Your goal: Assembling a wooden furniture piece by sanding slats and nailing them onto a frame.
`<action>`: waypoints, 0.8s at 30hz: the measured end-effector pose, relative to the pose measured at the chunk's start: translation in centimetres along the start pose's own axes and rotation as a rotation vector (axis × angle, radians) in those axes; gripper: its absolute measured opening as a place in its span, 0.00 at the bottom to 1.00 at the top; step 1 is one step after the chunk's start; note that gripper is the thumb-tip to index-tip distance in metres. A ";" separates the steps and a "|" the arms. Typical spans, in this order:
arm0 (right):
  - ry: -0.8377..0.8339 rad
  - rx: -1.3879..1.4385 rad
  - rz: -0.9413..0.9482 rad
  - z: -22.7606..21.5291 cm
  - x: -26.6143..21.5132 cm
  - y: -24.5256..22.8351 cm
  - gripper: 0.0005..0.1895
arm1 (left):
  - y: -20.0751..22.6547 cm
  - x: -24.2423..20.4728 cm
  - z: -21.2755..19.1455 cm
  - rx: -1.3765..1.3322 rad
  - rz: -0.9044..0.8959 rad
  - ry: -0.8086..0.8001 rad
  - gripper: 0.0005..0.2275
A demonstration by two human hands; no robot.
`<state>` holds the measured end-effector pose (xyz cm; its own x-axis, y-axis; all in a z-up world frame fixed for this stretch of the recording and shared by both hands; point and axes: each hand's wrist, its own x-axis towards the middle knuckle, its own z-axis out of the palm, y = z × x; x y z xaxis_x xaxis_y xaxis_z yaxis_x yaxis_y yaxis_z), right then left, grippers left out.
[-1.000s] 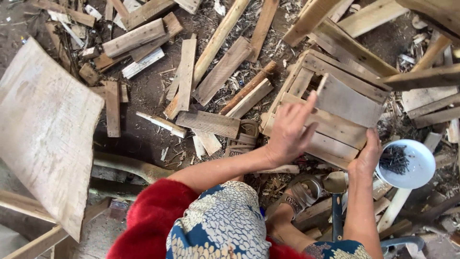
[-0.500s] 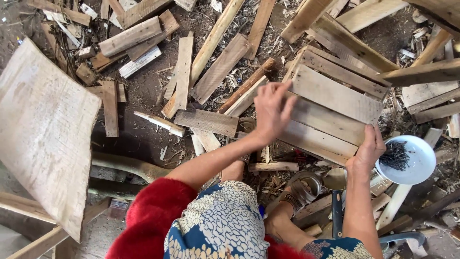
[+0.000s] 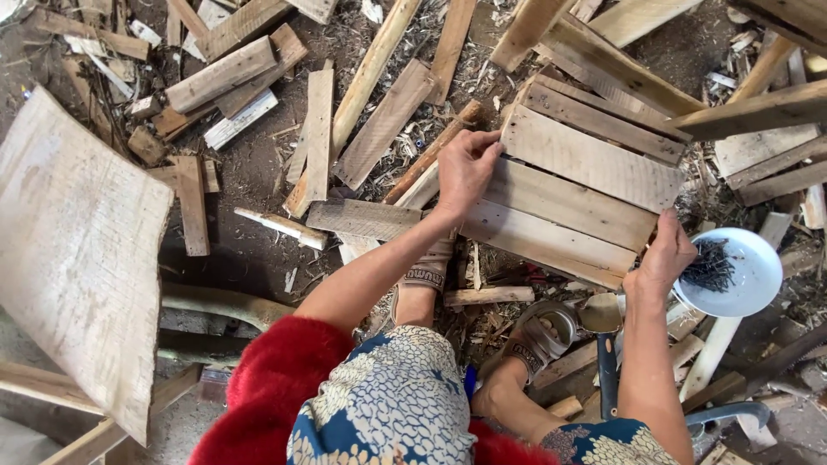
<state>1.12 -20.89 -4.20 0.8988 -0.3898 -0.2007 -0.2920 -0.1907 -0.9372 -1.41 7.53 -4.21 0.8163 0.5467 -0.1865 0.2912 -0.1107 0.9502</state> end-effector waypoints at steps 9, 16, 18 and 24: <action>-0.027 0.084 0.060 1.3 -0.4 -2.5 0.13 | 1.6 0.4 -1.3 -0.153 -0.078 -0.078 0.05; -0.022 0.121 -0.059 0.4 0.7 0.5 0.23 | -0.1 0.4 -0.8 -0.084 0.084 -0.038 0.05; -0.005 0.127 -0.079 0.3 1.1 1.4 0.17 | -0.3 0.5 -0.8 -0.046 0.126 -0.036 0.04; 0.131 0.097 -0.050 -1.0 5.7 9.6 0.04 | -0.4 0.6 -0.1 -0.006 0.144 0.031 0.07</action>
<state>3.11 -25.82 -14.02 0.8591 -0.4976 -0.1200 -0.2094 -0.1277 -0.9695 -1.08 7.97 -4.65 0.8334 0.5511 -0.0405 0.1693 -0.1850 0.9680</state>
